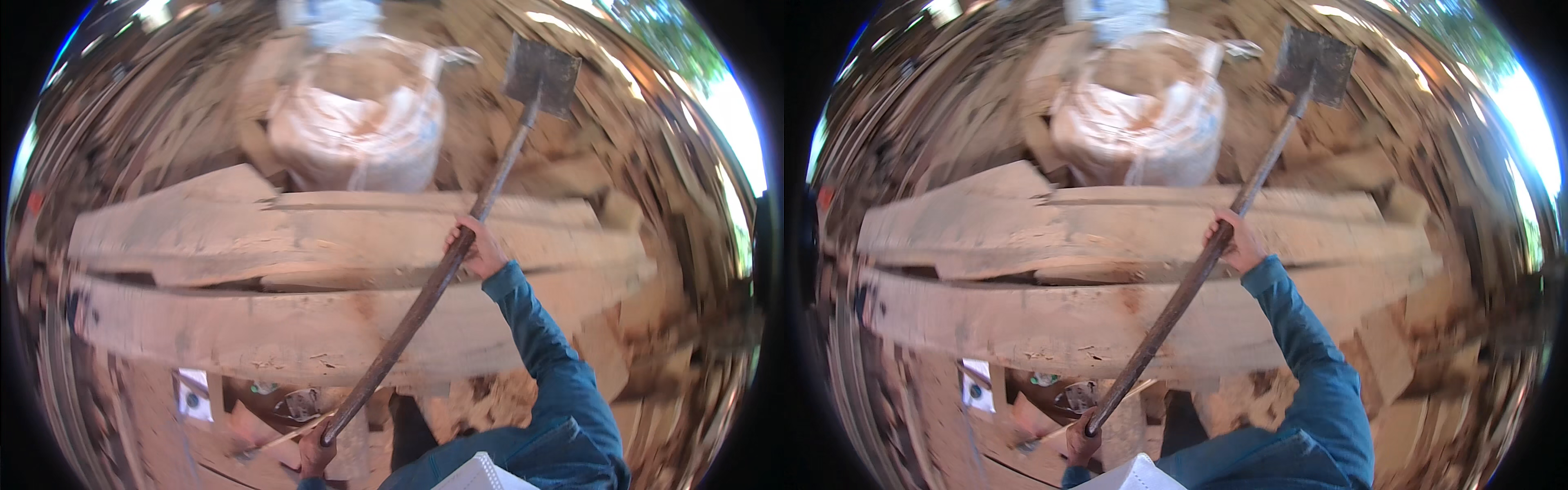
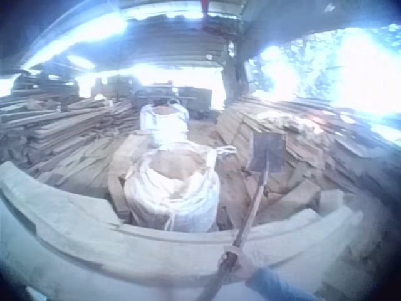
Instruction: The person uses a shovel to scoop sawdust from the floor and transfer it into a large white sack. They repeatedly scoop and dump the material, occasionally moving a wooden plank to access more sawdust.
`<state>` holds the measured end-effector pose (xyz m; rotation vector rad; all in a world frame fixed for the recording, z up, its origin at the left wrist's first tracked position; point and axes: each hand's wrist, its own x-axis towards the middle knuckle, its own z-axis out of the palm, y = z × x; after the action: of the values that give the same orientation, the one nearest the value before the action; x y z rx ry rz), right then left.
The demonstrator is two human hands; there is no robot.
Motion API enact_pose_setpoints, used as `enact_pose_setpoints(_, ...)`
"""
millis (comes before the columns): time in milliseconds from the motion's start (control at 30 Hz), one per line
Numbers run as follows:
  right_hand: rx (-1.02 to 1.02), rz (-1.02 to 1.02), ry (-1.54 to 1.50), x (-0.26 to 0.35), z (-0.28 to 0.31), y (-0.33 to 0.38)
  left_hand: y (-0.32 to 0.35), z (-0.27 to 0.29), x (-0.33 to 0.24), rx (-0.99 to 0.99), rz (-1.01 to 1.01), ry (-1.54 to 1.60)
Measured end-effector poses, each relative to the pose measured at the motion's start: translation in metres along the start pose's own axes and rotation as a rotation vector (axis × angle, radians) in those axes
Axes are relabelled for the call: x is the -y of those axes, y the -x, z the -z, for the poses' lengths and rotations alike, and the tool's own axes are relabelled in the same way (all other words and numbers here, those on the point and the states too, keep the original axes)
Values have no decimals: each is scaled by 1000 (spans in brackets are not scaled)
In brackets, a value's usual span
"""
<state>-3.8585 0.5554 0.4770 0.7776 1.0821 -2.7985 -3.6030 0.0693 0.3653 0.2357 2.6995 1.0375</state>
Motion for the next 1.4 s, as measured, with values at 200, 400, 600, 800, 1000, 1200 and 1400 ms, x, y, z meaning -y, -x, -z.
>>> enact_pose_setpoints(200, -275, 165, -357, -15, 123, 143, 4, 18, -13, -104, -278, -274)
enact_pose_setpoints(400, -469, 247, -779, -56, 274, 307, 5, 6, -66, 28, -537, -558)
enact_pose_setpoints(600, -799, 295, -1057, -130, 434, 448, 15, -55, -162, 170, -826, -827)
enact_pose_setpoints(800, -1090, 133, -1217, -215, 529, 535, 53, -114, -275, 339, -928, -968)
enact_pose_setpoints(1000, -987, -36, -1401, -291, 570, 520, 71, -122, -352, 319, -1008, -1137)
enact_pose_setpoints(1200, -919, -95, -1431, -331, 565, 445, 81, -111, -385, 323, -996, -1265)
enact_pose_setpoints(1400, -944, -264, -1251, -380, 531, 392, 99, -47, -319, 850, -181, -1055)
